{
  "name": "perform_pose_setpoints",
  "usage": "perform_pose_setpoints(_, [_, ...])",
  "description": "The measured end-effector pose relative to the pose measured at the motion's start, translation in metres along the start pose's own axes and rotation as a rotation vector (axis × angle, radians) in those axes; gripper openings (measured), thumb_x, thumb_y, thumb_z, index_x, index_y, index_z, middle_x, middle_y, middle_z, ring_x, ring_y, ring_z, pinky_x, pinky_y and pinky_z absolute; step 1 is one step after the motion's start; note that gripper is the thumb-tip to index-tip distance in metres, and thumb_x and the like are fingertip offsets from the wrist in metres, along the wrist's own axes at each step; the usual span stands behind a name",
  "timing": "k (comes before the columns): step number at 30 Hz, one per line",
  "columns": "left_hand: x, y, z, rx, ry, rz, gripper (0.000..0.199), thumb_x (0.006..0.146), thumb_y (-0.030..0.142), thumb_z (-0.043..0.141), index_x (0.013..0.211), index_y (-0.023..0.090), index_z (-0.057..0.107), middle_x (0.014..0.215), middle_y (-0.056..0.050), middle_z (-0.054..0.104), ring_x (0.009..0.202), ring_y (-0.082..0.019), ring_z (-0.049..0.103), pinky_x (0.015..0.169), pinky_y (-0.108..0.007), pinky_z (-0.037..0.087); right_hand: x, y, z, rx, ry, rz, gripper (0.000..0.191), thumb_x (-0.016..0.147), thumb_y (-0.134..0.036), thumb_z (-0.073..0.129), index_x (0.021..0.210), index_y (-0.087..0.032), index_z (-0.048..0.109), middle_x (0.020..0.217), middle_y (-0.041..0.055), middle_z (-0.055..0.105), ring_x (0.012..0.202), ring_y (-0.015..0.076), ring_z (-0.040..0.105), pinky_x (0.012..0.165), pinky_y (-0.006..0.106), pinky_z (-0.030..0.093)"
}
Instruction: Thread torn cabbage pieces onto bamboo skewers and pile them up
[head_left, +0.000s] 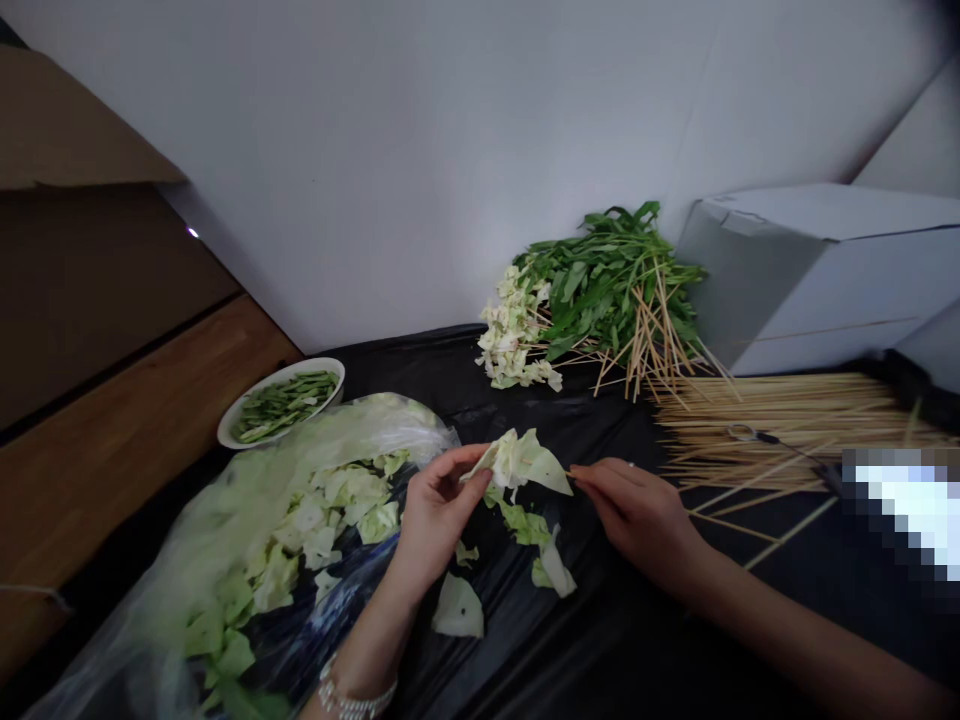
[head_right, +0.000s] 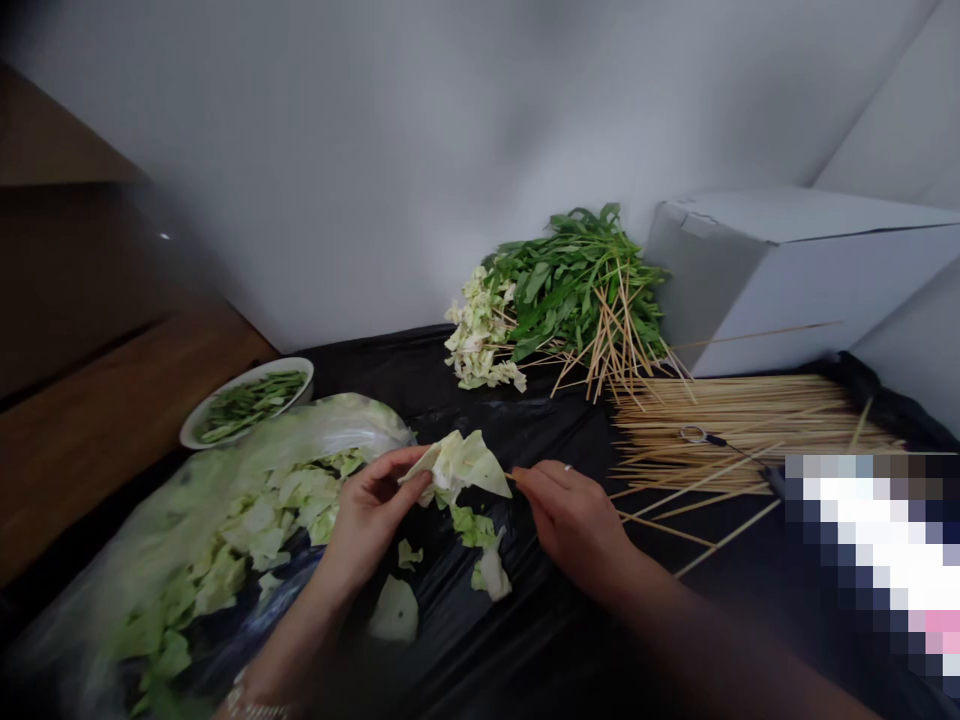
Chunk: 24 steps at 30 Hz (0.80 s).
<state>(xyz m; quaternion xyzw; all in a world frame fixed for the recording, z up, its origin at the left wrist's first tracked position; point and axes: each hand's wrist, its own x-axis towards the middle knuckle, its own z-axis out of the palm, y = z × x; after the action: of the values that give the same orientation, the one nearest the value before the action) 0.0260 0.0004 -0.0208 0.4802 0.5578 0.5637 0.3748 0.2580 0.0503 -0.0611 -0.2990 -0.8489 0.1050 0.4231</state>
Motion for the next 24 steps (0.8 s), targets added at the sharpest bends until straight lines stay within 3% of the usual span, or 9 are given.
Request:
perform_pose_setpoints(13, [-0.001, -0.007, 0.002, -0.049, 0.015, -0.083, 0.027, 0.075, 0.033, 0.076, 0.1, 0.021, 0.076, 0.095, -0.004, 0.078, 0.078, -0.015, 0.069, 0.074, -0.024, 0.055, 0.001, -0.001, -0.001, -0.033, -0.06, 0.001, 0.019, 0.095, -0.012, 0.048, 0.104, -0.015, 0.064, 0.085, 0.0062, 0.068, 0.077, 0.0166, 0.066, 0.071, 0.027, 0.052])
perform_pose_setpoints(20, [0.006, -0.005, -0.011, -0.046, 0.298, -0.002, 0.025, 0.078, 0.036, 0.071, 0.095, 0.018, 0.075, 0.096, -0.004, 0.074, 0.082, -0.016, 0.066, 0.079, -0.028, 0.055, 0.003, 0.002, -0.003, -0.074, -0.05, 0.006, 0.018, 0.096, -0.013, 0.049, 0.106, -0.017, 0.064, 0.086, 0.0041, 0.068, 0.077, 0.0161, 0.065, 0.072, 0.028, 0.051])
perform_pose_setpoints(24, [0.011, -0.002, -0.018, -0.285, 0.296, -0.035, 0.012, 0.077, 0.03, 0.069, 0.085, 0.021, 0.069, 0.084, 0.0, 0.069, 0.078, -0.014, 0.064, 0.072, -0.025, 0.054, 0.005, 0.004, -0.005, -0.012, 0.003, 0.052, 0.018, 0.095, -0.014, 0.051, 0.107, -0.017, 0.063, 0.088, 0.0041, 0.067, 0.081, 0.0147, 0.065, 0.075, 0.026, 0.051])
